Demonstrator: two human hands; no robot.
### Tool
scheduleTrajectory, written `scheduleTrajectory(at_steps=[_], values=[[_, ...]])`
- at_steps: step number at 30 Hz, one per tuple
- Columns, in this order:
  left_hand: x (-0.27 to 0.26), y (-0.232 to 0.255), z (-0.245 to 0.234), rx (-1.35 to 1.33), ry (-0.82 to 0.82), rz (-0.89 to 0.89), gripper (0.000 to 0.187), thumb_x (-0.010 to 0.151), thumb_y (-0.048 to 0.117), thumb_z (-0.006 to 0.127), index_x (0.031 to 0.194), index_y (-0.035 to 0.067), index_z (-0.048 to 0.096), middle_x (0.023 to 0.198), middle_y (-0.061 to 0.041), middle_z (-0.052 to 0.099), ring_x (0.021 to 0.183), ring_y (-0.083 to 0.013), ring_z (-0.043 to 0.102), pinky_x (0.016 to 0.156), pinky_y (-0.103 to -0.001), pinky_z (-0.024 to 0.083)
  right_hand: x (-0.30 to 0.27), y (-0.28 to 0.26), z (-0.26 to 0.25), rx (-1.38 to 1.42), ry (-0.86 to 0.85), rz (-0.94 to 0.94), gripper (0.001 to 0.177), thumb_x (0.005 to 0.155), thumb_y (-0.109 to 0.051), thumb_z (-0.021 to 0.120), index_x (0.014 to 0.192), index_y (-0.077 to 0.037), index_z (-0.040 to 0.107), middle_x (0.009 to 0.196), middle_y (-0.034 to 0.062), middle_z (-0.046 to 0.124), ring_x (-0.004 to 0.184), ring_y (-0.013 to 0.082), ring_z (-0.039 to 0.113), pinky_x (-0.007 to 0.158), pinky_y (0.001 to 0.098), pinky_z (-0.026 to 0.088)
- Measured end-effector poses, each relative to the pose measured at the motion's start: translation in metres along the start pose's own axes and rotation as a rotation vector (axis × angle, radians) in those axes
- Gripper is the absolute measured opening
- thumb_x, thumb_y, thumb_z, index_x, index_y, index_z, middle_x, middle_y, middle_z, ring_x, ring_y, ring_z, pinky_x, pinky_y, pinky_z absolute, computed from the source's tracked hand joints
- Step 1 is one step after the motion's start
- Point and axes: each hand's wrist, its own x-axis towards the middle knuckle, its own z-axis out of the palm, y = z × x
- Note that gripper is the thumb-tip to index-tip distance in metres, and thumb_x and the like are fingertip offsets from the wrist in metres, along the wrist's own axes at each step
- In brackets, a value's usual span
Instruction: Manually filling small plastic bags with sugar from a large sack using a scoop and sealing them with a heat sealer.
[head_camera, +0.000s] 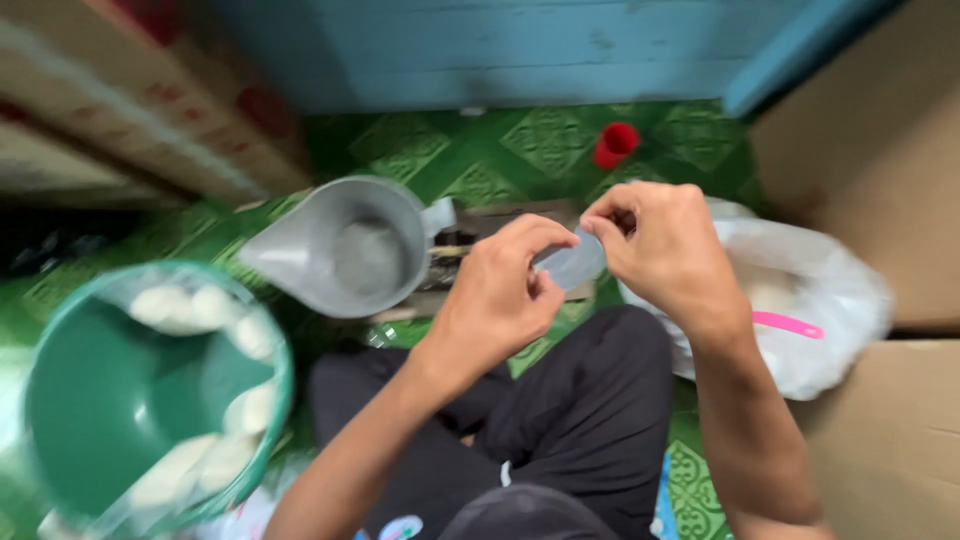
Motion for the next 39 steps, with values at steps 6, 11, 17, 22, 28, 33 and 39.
scheduleTrajectory(at_steps=[6,11,17,22,28,33,39], values=[[-0.044,0.004,-0.052,-0.24,0.065,-0.085,0.041,0.07,-0.003,0.051,0.106,0.006,0.068,0.107,-0.008,0.068,0.052,-0.0145,0.056,0.049,-0.023,0.051,-0.017,-0.035,0.051,0.203,-0.063,0.019,0.003,0.084,-0.005,0.069,0.086,-0.007,0.069,0.076,0.0065,0.067,0.076,0.0224,0.068,0.062,0.0289,0.053],[-0.065,0.0,-0.08,-0.238,0.081,-0.142,0.039,0.071,-0.004,0.052,0.104,0.005,0.069,0.105,-0.008,0.069,0.049,-0.0128,0.054,0.046,-0.022,0.049,-0.012,-0.073,0.059,0.23,-0.203,-0.002,0.026,0.078,-0.011,0.075,0.102,-0.009,0.068,0.088,0.0072,0.068,0.085,0.0221,0.07,0.065,0.0315,0.056],[-0.08,-0.005,-0.11,-0.115,0.077,-0.167,0.036,0.074,-0.002,0.05,0.101,0.007,0.071,0.108,-0.007,0.068,0.049,-0.0147,0.057,0.048,-0.026,0.052,0.004,-0.094,0.074,0.158,-0.373,0.126,0.011,0.082,-0.007,0.069,0.09,-0.005,0.075,0.075,0.0126,0.073,0.075,0.0229,0.072,0.061,0.0316,0.059],[-0.082,-0.006,-0.127,0.138,-0.028,-0.223,0.031,0.08,-0.002,0.047,0.099,0.003,0.071,0.121,-0.012,0.06,0.056,-0.0294,0.067,0.057,-0.04,0.057,0.016,-0.104,0.085,0.228,-0.27,0.026,0.014,0.074,-0.002,0.072,0.088,-0.003,0.075,0.073,0.0148,0.074,0.069,0.0222,0.07,0.059,0.0322,0.058],[-0.066,-0.046,-0.12,0.216,0.025,-0.242,0.022,0.092,0.011,0.052,0.086,-0.001,0.07,0.117,-0.009,0.06,0.067,-0.0328,0.07,0.065,-0.046,0.058,0.042,-0.121,0.086,0.175,-0.143,-0.111,0.011,0.075,-0.007,0.074,0.085,-0.01,0.077,0.07,0.0106,0.071,0.063,0.0178,0.067,0.054,0.0311,0.054],[-0.05,-0.069,-0.112,0.169,0.308,-0.331,0.011,0.075,0.016,0.074,0.081,0.007,0.075,0.102,-0.003,0.066,0.066,-0.0268,0.07,0.061,-0.04,0.058,0.066,-0.118,0.092,0.141,-0.078,-0.188,0.01,0.077,-0.01,0.075,0.087,-0.014,0.077,0.069,0.0047,0.07,0.062,0.0142,0.066,0.053,0.0285,0.053],[-0.043,-0.084,-0.127,0.321,0.251,-0.416,0.03,0.081,0.017,0.063,0.109,0.013,0.074,0.108,0.001,0.069,0.09,-0.0271,0.072,0.075,-0.044,0.056,0.086,-0.114,0.113,0.206,-0.069,-0.2,0.009,0.081,-0.011,0.074,0.09,-0.01,0.077,0.069,0.0056,0.07,0.063,0.0123,0.066,0.057,0.027,0.053]])
